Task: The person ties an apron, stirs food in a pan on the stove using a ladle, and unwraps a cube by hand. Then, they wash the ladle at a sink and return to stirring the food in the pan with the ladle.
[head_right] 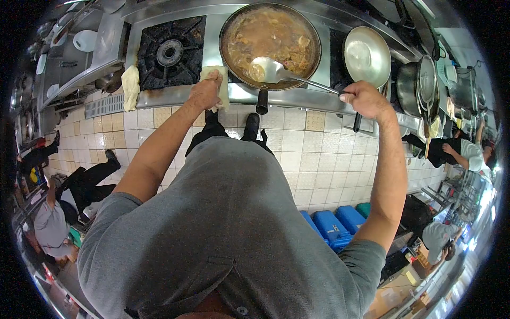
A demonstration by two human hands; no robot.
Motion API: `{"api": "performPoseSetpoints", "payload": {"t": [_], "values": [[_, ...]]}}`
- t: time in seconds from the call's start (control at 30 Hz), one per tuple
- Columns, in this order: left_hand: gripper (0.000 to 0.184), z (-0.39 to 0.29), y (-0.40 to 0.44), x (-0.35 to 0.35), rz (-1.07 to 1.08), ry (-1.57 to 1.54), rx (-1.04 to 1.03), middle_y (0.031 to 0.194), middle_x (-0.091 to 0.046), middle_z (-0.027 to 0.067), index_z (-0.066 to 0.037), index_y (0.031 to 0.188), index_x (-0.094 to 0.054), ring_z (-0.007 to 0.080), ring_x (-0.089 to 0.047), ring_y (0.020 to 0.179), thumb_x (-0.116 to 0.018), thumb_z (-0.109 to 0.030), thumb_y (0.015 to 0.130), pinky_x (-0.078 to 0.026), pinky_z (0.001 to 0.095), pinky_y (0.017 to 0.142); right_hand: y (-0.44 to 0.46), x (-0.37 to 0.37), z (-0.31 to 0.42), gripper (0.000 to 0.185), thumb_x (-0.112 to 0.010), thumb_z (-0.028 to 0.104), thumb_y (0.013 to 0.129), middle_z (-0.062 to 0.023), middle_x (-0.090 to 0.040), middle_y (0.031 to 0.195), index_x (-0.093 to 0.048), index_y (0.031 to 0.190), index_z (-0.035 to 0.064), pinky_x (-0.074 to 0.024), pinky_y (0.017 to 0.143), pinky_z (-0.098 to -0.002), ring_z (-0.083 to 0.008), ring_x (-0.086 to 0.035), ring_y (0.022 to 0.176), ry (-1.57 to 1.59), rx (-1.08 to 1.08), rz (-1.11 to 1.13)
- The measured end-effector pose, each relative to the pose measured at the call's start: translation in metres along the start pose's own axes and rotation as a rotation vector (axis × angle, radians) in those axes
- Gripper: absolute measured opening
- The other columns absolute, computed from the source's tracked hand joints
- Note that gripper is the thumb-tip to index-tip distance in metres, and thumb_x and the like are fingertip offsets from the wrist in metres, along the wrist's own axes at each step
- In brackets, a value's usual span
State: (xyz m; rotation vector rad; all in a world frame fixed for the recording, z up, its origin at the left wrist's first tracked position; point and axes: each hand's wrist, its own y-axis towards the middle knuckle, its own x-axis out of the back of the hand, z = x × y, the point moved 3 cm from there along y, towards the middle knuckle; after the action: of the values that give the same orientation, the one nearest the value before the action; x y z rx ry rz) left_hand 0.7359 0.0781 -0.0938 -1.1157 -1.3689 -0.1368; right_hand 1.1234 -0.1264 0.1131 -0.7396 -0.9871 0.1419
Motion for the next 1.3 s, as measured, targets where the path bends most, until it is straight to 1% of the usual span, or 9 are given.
{"api": "performPoseSetpoints", "payload": {"t": [0.1,0.2,0.5,0.6,0.8,1.0,1.1,1.2,1.3], "values": [[0.097,0.003,0.002,-0.005,-0.015,-0.006,-0.005,0.172,-0.028,0.0155,-0.004,0.161,-0.036,0.0268,-0.033,0.157,-0.087,-0.023,0.081,-0.039,0.037,0.124,0.001,-0.002,0.008,0.034,-0.069,0.026,0.1,-0.0143,-0.057,0.067,-0.068,0.09,-0.0063,-0.0481,0.067,-0.042,-0.0232,-0.054,0.065,-0.032,0.01,0.042],[0.097,0.004,0.003,-0.006,-0.033,-0.005,-0.015,0.171,-0.029,0.0159,-0.003,0.16,-0.036,0.027,-0.034,0.157,-0.087,-0.023,0.08,-0.04,0.037,0.123,0.006,-0.009,0.003,0.034,-0.068,0.026,0.101,-0.0115,-0.057,0.064,-0.067,0.087,-0.0052,-0.0475,0.065,-0.0414,-0.0212,-0.053,0.062,0.014,0.019,0.059],[0.095,0.005,0.003,-0.007,-0.056,-0.017,-0.026,0.17,-0.031,0.0174,0.0,0.157,-0.039,0.0279,-0.037,0.155,-0.088,-0.022,0.078,-0.043,0.0369,0.121,0.003,-0.024,-0.006,0.04,-0.065,0.033,0.103,-0.0031,-0.057,0.062,-0.067,0.082,-0.0002,-0.0443,0.059,-0.0366,-0.0142,-0.051,0.059,0.105,-0.005,0.079],[0.095,0.005,0.004,-0.009,-0.062,-0.013,-0.03,0.17,-0.031,0.0173,0.0,0.156,-0.039,0.0281,-0.037,0.155,-0.088,-0.021,0.078,-0.043,0.0371,0.121,-0.001,-0.02,-0.004,0.039,-0.064,0.033,0.104,-0.001,-0.055,0.061,-0.066,0.081,0.0022,-0.0423,0.057,-0.0352,-0.0124,-0.048,0.057,0.23,-0.066,0.11],[0.091,0.006,0.004,-0.008,-0.053,-0.018,-0.036,0.169,-0.033,0.0175,-0.001,0.154,-0.041,0.0288,-0.037,0.155,-0.088,-0.02,0.079,-0.043,0.0374,0.121,0.015,-0.013,0.015,0.039,-0.063,0.032,0.105,-0.0002,-0.055,0.061,-0.065,0.08,0.0029,-0.0406,0.054,-0.0341,-0.0117,-0.046,0.054,0.335,-0.063,-0.033],[0.091,0.008,0.005,-0.012,-0.089,-0.048,-0.043,0.169,-0.032,0.0175,-0.002,0.154,-0.041,0.029,-0.037,0.155,-0.088,-0.02,0.077,-0.044,0.038,0.12,0.05,-0.008,0.034,0.036,-0.062,0.032,0.106,-0.0011,-0.057,0.062,-0.074,0.092,0.0007,-0.0404,0.05,-0.0329,-0.0117,-0.047,0.051,0.325,-0.087,-0.122],[0.088,0.009,0.002,-0.01,-0.106,-0.081,-0.049,0.169,-0.033,0.0171,-0.003,0.151,-0.044,0.0285,-0.036,0.155,-0.088,-0.02,0.077,-0.044,0.0379,0.121,0.065,-0.003,0.044,0.036,-0.062,0.033,0.106,-0.0016,-0.058,0.062,-0.076,0.1,0.0004,-0.0423,0.049,-0.0345,-0.0128,-0.048,0.049,0.271,-0.107,-0.097],[0.085,0.01,0.002,-0.012,-0.174,-0.066,-0.075,0.166,-0.038,0.0176,-0.003,0.147,-0.046,0.0299,-0.046,0.149,-0.088,-0.02,0.075,-0.048,0.0392,0.116,0.072,0.0,0.052,0.037,-0.064,0.035,0.105,-0.0019,-0.059,0.063,-0.076,0.102,0.0004,-0.0444,0.05,-0.0355,-0.0138,-0.051,0.049,0.239,-0.143,-0.1],[0.083,0.011,0.004,-0.01,-0.104,-0.109,-0.049,0.161,-0.044,0.0186,-0.003,0.144,-0.049,0.0319,-0.058,0.137,-0.089,-0.02,0.074,-0.053,0.0409,0.11,0.077,0.0,0.056,0.038,-0.065,0.037,0.104,-0.002,-0.059,0.063,-0.077,0.106,0.001,-0.0456,0.051,-0.0353,-0.0141,-0.053,0.05,0.196,-0.162,-0.108]]}}
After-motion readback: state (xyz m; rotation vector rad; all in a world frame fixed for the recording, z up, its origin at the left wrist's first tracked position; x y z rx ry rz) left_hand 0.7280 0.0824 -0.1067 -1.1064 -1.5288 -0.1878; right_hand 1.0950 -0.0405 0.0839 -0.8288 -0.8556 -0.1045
